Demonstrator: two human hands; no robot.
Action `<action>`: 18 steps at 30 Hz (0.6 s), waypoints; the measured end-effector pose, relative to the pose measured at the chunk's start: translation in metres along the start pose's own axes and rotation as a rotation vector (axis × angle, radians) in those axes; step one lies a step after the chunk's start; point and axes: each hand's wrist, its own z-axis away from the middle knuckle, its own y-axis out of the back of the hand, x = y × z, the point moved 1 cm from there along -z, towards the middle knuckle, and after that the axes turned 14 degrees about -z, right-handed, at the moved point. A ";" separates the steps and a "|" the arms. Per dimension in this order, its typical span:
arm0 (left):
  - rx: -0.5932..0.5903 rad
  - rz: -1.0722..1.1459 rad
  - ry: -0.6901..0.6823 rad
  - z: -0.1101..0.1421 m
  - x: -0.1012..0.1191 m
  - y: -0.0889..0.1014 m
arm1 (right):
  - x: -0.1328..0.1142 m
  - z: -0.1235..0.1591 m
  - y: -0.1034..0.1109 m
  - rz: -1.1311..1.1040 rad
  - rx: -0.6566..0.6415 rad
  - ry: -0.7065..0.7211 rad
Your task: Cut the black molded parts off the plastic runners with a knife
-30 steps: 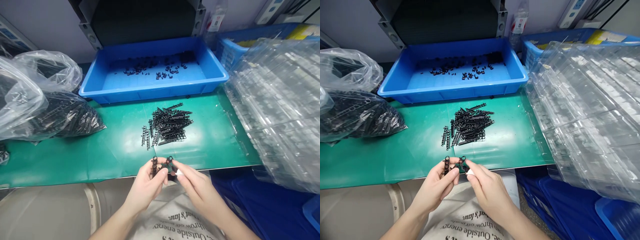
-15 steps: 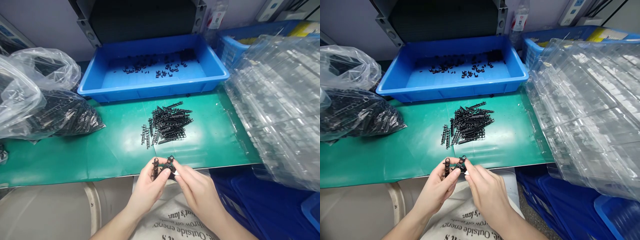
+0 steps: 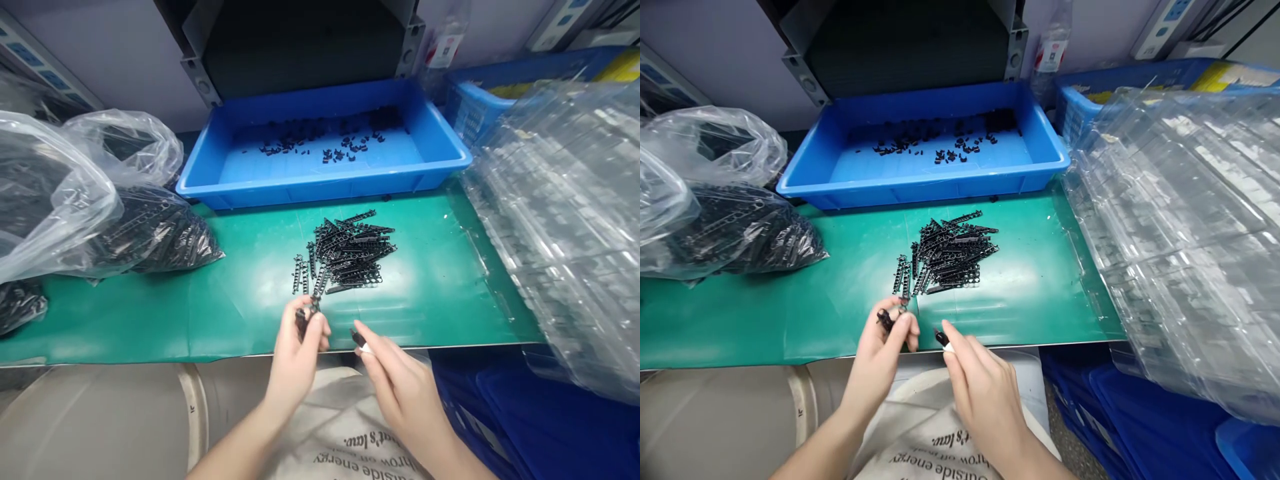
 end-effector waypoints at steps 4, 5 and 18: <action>0.232 -0.580 -0.215 -0.033 0.008 0.016 | 0.004 -0.002 0.002 -0.070 0.050 -0.061; 0.226 -0.717 -0.246 -0.039 0.009 0.017 | 0.005 -0.003 0.002 -0.079 0.057 -0.074; 0.325 -0.906 -0.304 -0.011 0.000 0.027 | 0.003 -0.026 -0.004 -0.504 -0.003 -0.436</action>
